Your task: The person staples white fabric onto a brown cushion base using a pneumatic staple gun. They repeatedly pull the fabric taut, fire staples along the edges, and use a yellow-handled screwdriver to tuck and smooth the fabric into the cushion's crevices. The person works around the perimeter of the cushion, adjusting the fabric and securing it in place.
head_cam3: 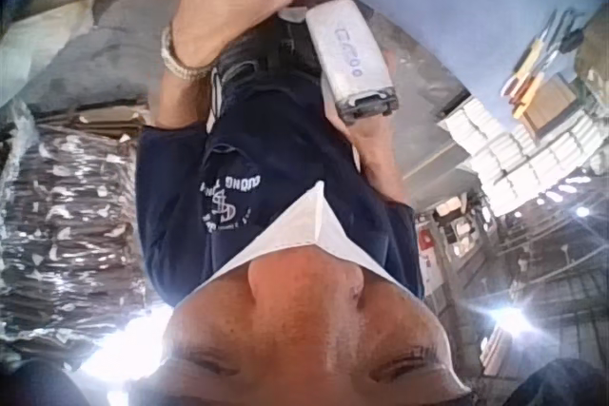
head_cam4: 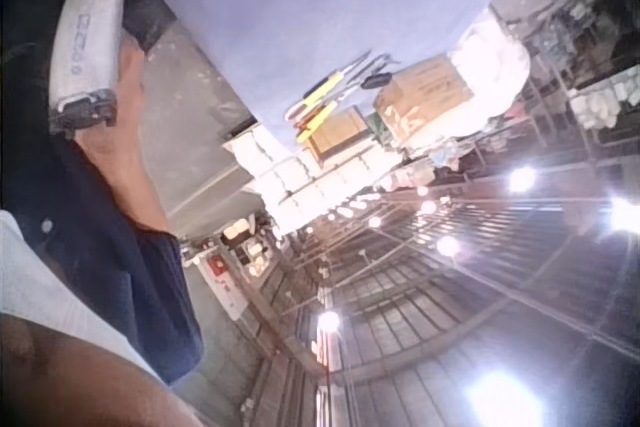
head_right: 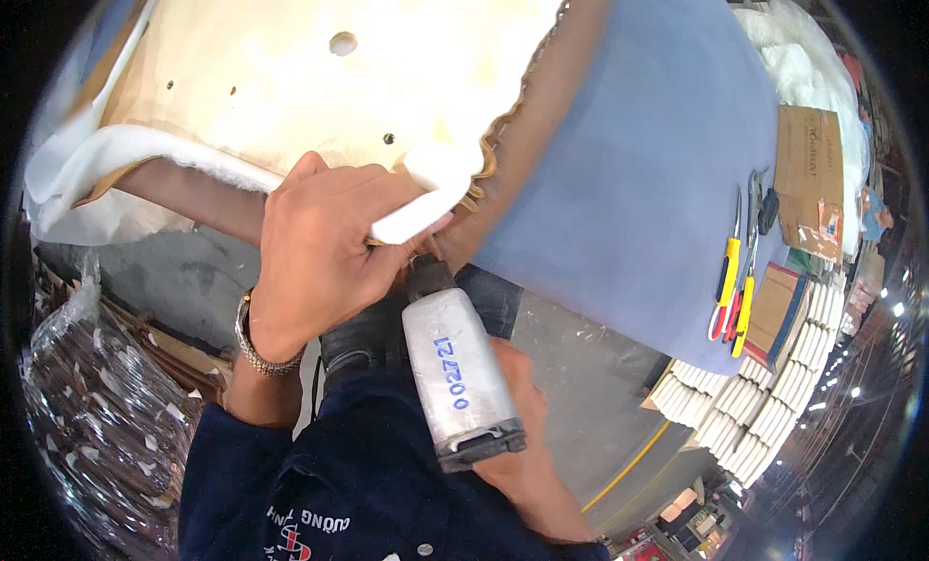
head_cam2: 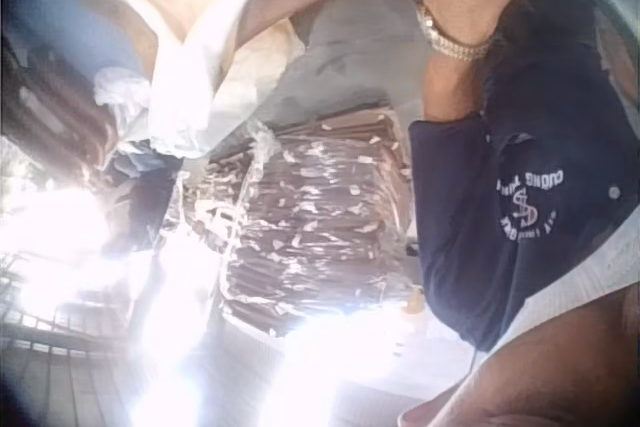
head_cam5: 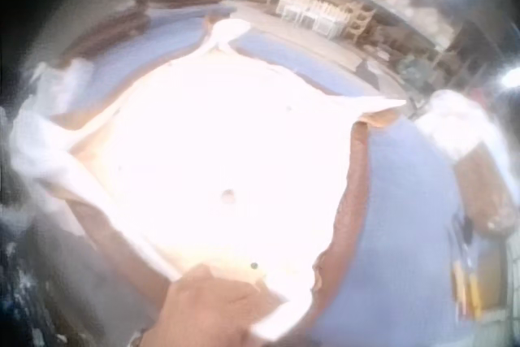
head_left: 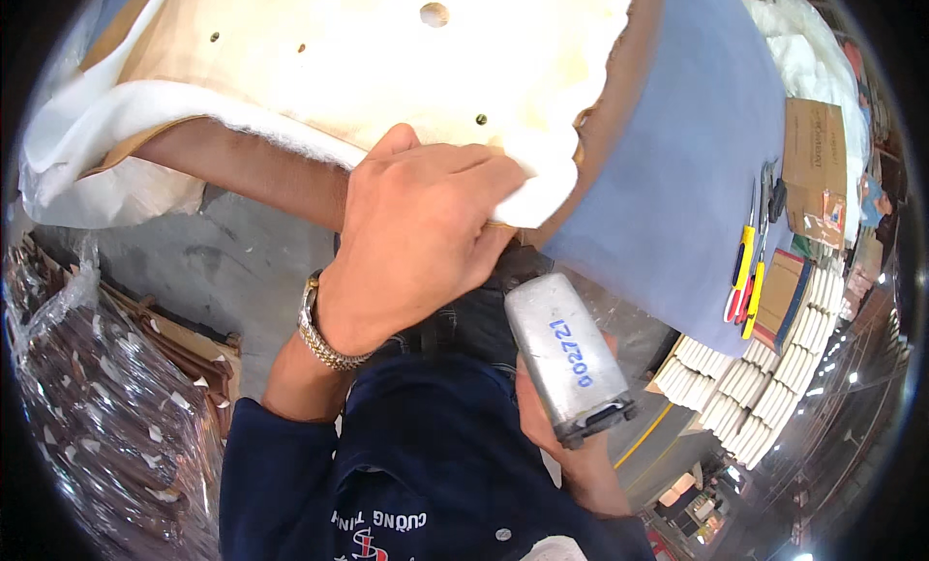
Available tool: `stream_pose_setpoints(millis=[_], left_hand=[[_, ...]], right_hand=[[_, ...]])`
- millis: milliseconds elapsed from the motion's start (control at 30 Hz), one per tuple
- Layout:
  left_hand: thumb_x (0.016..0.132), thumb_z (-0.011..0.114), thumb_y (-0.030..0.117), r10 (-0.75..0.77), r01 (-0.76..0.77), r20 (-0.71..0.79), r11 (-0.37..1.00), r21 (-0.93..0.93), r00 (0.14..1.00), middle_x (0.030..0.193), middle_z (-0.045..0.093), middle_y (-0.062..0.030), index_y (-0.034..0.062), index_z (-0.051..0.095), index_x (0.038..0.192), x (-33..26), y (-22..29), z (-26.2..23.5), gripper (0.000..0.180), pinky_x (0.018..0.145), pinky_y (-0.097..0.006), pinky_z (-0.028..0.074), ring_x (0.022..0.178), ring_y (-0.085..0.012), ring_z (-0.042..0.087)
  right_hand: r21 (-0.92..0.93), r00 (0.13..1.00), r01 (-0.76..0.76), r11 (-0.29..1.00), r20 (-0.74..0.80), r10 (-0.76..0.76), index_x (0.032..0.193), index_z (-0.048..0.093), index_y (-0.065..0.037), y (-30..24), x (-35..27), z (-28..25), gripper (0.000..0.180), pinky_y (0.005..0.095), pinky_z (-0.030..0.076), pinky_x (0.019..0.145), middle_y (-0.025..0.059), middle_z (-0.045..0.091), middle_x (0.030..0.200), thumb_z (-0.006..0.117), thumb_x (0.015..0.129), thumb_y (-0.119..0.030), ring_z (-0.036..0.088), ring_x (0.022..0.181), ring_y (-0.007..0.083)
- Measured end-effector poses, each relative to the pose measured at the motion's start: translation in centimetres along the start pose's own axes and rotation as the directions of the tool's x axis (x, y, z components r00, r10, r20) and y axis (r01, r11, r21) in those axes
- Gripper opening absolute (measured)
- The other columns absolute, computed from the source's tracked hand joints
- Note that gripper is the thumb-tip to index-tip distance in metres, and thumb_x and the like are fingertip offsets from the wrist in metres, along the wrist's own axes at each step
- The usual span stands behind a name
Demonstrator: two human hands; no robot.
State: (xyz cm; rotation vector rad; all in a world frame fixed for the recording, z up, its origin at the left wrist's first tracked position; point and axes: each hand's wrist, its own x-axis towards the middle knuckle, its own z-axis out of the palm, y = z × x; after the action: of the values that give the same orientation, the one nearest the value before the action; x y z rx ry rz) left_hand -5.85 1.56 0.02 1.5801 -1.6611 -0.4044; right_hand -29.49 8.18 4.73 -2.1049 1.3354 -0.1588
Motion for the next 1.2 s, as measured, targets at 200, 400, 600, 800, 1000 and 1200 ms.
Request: stream_pose_setpoints(millis=[200,400,600,800,1000,1200], left_hand=[[0.079,0.078,0.022,0.071,-0.068,-0.067,0.997,0.047,0.995,0.079,0.073,-0.0085,0.0100,0.078,0.092,0.0,-0.7,0.7,0.018,0.068,-0.041,0.047,0.072,-0.0300,0.069],[0.090,0.080,0.041,-0.078,0.076,0.054,0.996,0.043,0.995,0.074,0.071,-0.0154,0.0008,0.076,0.094,1.8,-2.1,-2.5,0.040,0.065,-0.038,0.053,0.068,-0.0303,0.068],[0.090,0.083,0.035,-0.112,0.107,0.060,0.991,0.074,0.992,0.103,0.080,-0.0125,0.0005,0.076,0.108,0.7,-1.4,-4.4,0.040,0.083,-0.033,0.058,0.092,-0.0162,0.075],[0.085,0.087,0.031,-0.086,0.068,0.077,0.975,0.210,0.993,0.094,0.078,-0.0092,0.0033,0.078,0.102,0.8,0.4,-3.0,0.034,0.078,-0.033,0.056,0.082,-0.0204,0.073],[0.085,0.085,0.013,-0.071,0.071,-0.013,0.997,0.014,0.997,0.091,0.077,-0.0071,0.0015,0.079,0.102,-0.1,0.2,-2.4,0.021,0.073,-0.030,0.055,0.077,-0.0136,0.069],[0.086,0.084,0.015,-0.057,0.059,-0.040,0.998,0.026,0.998,0.084,0.075,-0.0068,0.0025,0.080,0.100,0.1,-0.3,-2.3,0.019,0.067,-0.032,0.054,0.071,-0.0150,0.069]], right_hand=[[-0.030,0.978,0.179,0.983,-0.102,-0.181,0.133,0.055,-0.005,1.9,1.2,1.7,0.059,0.0448,0.058,0.082,0.0203,0.069,0.113,0.082,0.081,-0.014,0.073,0.103,0.0395],[0.156,0.844,0.446,0.881,-0.400,-0.357,0.124,0.062,-0.001,3.0,4.1,3.4,0.054,0.0438,0.058,0.082,0.0170,0.065,0.115,0.079,0.073,-0.002,0.071,0.098,0.0389],[0.431,0.877,0.395,0.811,-0.441,-0.192,0.126,0.062,0.003,6.3,0.0,6.1,0.052,0.0378,0.057,0.090,0.0178,0.068,0.120,0.077,0.077,-0.001,0.074,0.104,0.0329],[0.455,0.845,0.480,0.750,-0.471,-0.255,0.131,0.057,0.006,5.9,0.9,5.9,0.060,0.0361,0.058,0.090,0.0176,0.069,0.119,0.076,0.074,-0.001,0.074,0.103,0.0315],[0.426,0.867,0.466,0.776,-0.395,-0.304,0.134,0.055,0.006,5.2,2.6,5.6,0.069,0.0355,0.058,0.090,0.0188,0.068,0.120,0.078,0.068,0.000,0.075,0.105,0.0302],[0.323,0.864,0.451,0.832,-0.390,-0.317,0.134,0.054,0.004,4.3,3.1,5.5,0.067,0.0361,0.059,0.085,0.0201,0.072,0.115,0.082,0.074,-0.007,0.077,0.098,0.0315]])
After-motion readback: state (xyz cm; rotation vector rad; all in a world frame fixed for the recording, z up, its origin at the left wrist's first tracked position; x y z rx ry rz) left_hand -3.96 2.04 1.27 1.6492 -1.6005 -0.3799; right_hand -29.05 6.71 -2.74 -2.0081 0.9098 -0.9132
